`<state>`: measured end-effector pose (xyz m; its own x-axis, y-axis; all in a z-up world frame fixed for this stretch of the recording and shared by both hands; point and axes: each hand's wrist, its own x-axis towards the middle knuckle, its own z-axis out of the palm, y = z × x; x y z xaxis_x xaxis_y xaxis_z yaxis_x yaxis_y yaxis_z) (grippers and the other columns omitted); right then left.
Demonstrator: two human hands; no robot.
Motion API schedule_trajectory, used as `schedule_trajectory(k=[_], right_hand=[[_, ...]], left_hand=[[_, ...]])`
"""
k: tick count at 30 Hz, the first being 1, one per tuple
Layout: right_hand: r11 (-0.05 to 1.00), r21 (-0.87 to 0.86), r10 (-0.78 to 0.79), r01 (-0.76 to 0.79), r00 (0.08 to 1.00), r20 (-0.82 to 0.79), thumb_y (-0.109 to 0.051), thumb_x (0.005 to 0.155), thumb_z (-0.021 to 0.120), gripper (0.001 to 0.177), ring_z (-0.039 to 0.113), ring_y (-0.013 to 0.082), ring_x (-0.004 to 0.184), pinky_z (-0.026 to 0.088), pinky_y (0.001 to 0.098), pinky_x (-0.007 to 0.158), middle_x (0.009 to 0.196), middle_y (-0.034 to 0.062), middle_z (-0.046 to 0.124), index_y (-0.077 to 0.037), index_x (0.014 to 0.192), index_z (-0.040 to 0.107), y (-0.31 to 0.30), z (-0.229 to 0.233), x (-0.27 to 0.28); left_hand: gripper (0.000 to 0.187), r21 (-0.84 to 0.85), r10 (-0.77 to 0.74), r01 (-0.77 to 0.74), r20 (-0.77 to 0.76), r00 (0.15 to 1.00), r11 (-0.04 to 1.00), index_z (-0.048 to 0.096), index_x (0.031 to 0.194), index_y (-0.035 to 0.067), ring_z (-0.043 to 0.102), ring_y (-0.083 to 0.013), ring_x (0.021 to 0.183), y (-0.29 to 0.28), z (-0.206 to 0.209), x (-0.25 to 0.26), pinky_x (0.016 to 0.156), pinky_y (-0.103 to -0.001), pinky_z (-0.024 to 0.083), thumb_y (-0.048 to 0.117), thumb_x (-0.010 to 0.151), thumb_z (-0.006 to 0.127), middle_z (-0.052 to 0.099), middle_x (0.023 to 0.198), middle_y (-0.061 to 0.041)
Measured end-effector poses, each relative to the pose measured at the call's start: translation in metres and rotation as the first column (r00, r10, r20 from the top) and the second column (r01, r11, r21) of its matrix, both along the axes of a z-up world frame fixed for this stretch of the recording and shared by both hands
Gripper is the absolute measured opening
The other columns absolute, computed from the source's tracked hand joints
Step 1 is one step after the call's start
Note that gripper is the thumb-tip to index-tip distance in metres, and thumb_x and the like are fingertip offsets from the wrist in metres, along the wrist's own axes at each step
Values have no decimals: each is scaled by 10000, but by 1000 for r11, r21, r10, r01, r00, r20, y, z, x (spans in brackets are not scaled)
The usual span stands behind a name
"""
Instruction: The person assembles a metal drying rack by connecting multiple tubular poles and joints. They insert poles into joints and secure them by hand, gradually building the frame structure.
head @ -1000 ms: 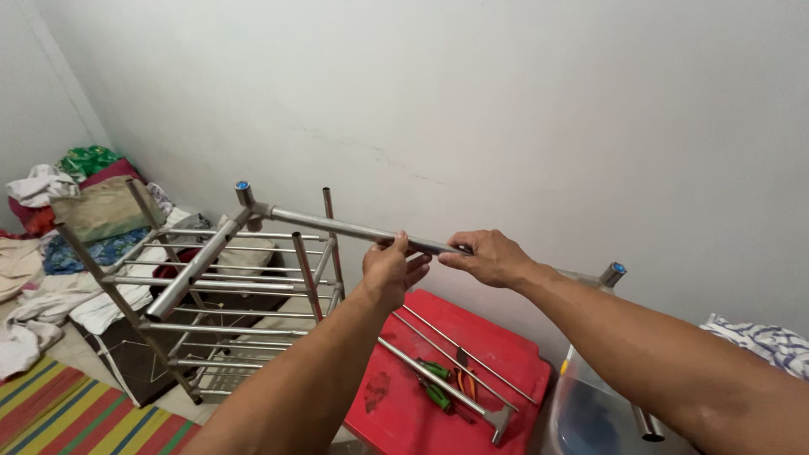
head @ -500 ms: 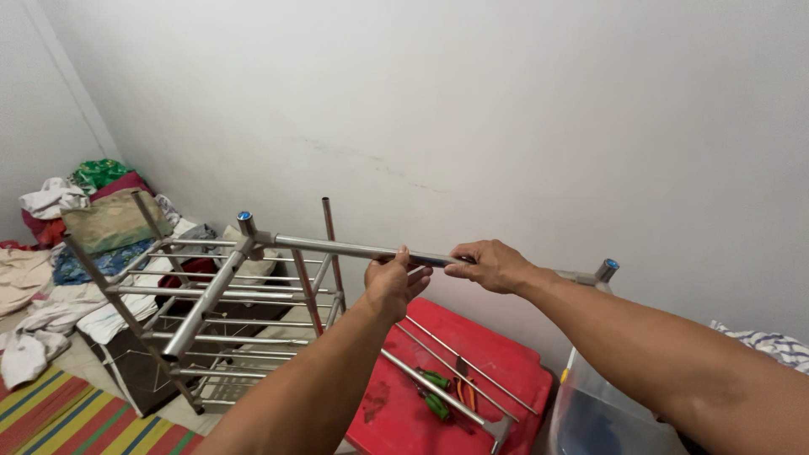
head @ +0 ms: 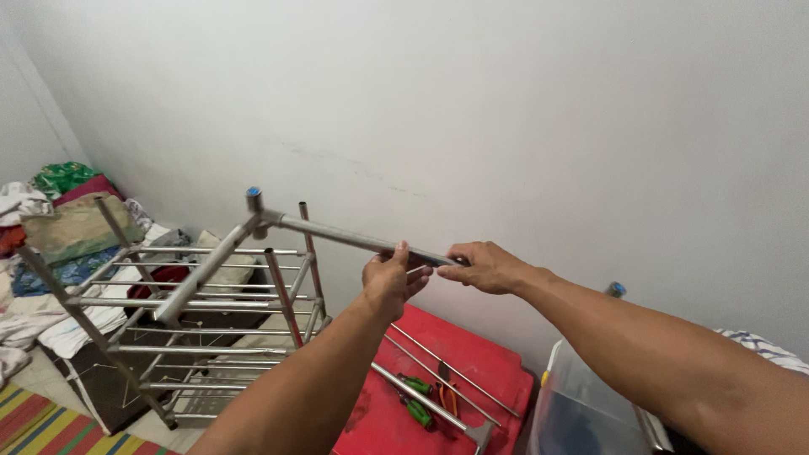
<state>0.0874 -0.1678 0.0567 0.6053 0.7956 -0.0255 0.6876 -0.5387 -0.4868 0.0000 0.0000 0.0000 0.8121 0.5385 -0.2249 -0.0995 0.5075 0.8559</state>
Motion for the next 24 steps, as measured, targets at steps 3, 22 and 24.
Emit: schedule_trajectory(k=[3, 22, 24], right_hand=[[1000, 23, -17, 19, 997, -78, -477, 936, 644, 377, 618, 168, 668, 504, 356, 610, 766, 47, 674, -109, 1006, 685, 4, 3, -2], [912, 99, -350, 397, 882, -314, -457, 968, 610, 365, 490, 143, 533, 380, 336, 451, 682, 35, 592, -106, 1043, 678, 59, -80, 68], [906, 107, -354, 408, 873, -334, -456, 969, 612, 373, 473, 135, 518, 366, 329, 435, 672, 30, 579, -94, 1032, 677, 68, -92, 73]], left_hand=[[319, 22, -35, 35, -3, 999, 999, 537, 1170, 44, 734, -248, 888, -10, 2, 4, 748, -354, 641, 317, 1016, 597, 710, 1057, -128], [308, -5, -168, 187, -455, 874, 982, 671, 1160, -16, 724, -257, 832, 74, -167, 33, 682, -371, 601, 234, 1014, 567, 735, 1053, -152], [257, -21, -179, 194, -492, 852, 981, 663, 1134, 6, 733, -249, 835, 90, -197, 35, 686, -370, 590, 216, 1009, 584, 735, 1046, -126]])
